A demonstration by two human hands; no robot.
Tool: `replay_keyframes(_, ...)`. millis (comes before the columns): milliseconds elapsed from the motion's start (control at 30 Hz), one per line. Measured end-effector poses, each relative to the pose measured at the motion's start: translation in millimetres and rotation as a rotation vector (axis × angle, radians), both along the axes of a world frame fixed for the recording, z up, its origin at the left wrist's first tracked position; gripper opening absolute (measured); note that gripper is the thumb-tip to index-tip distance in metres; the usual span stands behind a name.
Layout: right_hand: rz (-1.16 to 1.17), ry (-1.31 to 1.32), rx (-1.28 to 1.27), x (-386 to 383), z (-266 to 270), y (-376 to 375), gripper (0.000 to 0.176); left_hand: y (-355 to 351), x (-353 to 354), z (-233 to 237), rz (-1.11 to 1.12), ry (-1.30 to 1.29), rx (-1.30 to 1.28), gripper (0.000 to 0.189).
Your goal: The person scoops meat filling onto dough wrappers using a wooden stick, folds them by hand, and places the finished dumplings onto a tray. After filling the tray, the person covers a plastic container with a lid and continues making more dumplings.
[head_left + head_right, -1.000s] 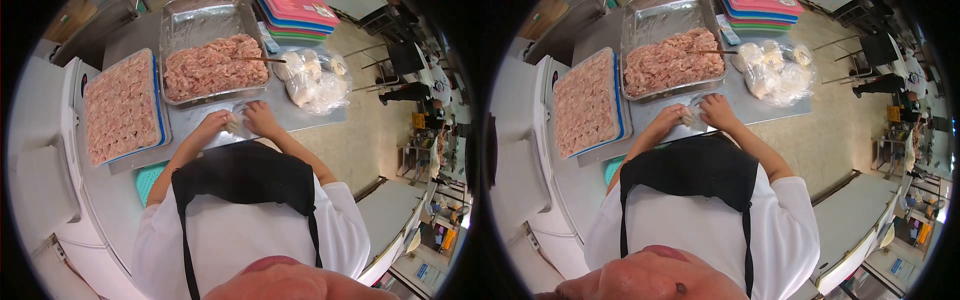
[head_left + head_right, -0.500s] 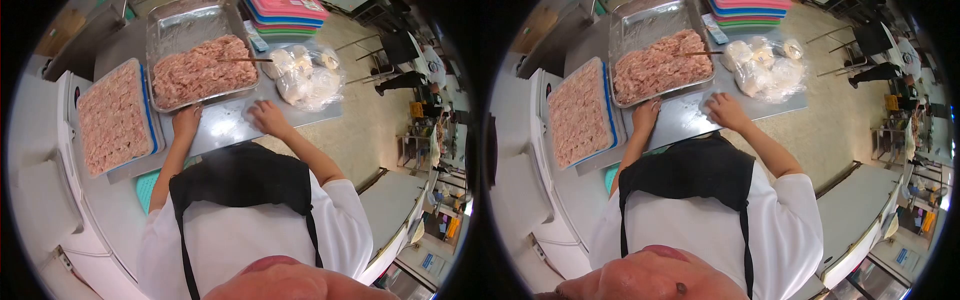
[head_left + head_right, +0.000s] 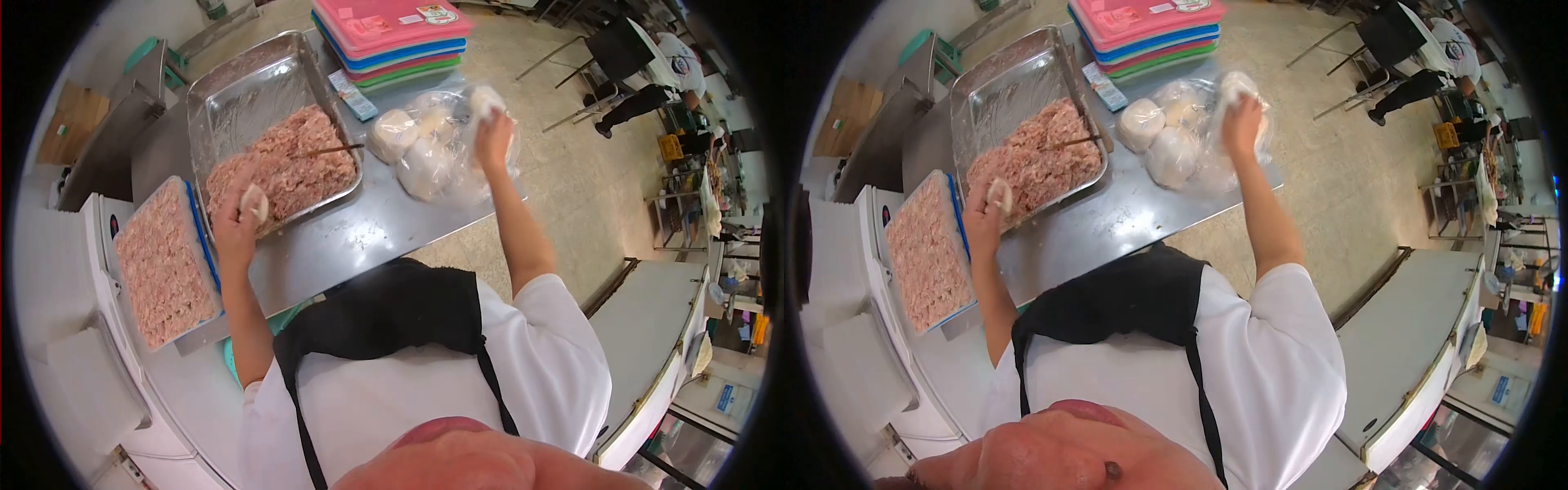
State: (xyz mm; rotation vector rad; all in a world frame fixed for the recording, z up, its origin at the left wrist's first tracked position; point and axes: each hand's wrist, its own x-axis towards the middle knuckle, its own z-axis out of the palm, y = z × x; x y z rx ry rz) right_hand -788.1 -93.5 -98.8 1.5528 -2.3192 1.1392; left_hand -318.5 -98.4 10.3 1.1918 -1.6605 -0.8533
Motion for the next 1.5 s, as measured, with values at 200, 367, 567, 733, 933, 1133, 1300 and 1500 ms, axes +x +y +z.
replay_keyframes(200, 0.462, 0.298, 0.388, 48, 1, 64, 0.048, -12, -11, 7, 0.078, -0.096, -0.005, 0.024)
replay_keyframes(367, 0.756, -0.044, 0.873, -9, 29, 32, 0.049, -12, -13, -15, 0.104, -0.021, 0.046, 0.022)
replay_keyframes(567, 0.399, 0.346, 0.405, -11, 18, -27, 0.032, -8, -29, -18, 0.145, 0.090, 0.004, 0.022)
replay_keyframes(733, 0.612, -0.346, 0.575, -56, 0, -49, 0.023, 5, -38, -22, 0.190, 0.062, 0.037, 0.022)
replay_keyframes(933, 0.418, -0.093, 0.520, -66, 95, -17, 0.030, 22, -29, -32, 0.191, 0.019, 0.056, 0.023)
replay_keyframes(1133, 0.090, -0.413, 0.442, -136, 9, -25, 0.053, 30, -32, -41, 0.208, 0.070, 0.139, 0.023)
replay_keyframes(1300, 0.022, -0.492, 0.331, -107, -41, -21, 0.057, 34, -28, -35, 0.198, 0.022, 0.092, 0.023)
replay_keyframes(1500, 0.168, -0.263, 0.214, -43, -30, -24, 0.039, 43, -17, -33, 0.255, 0.022, 0.094, 0.022)
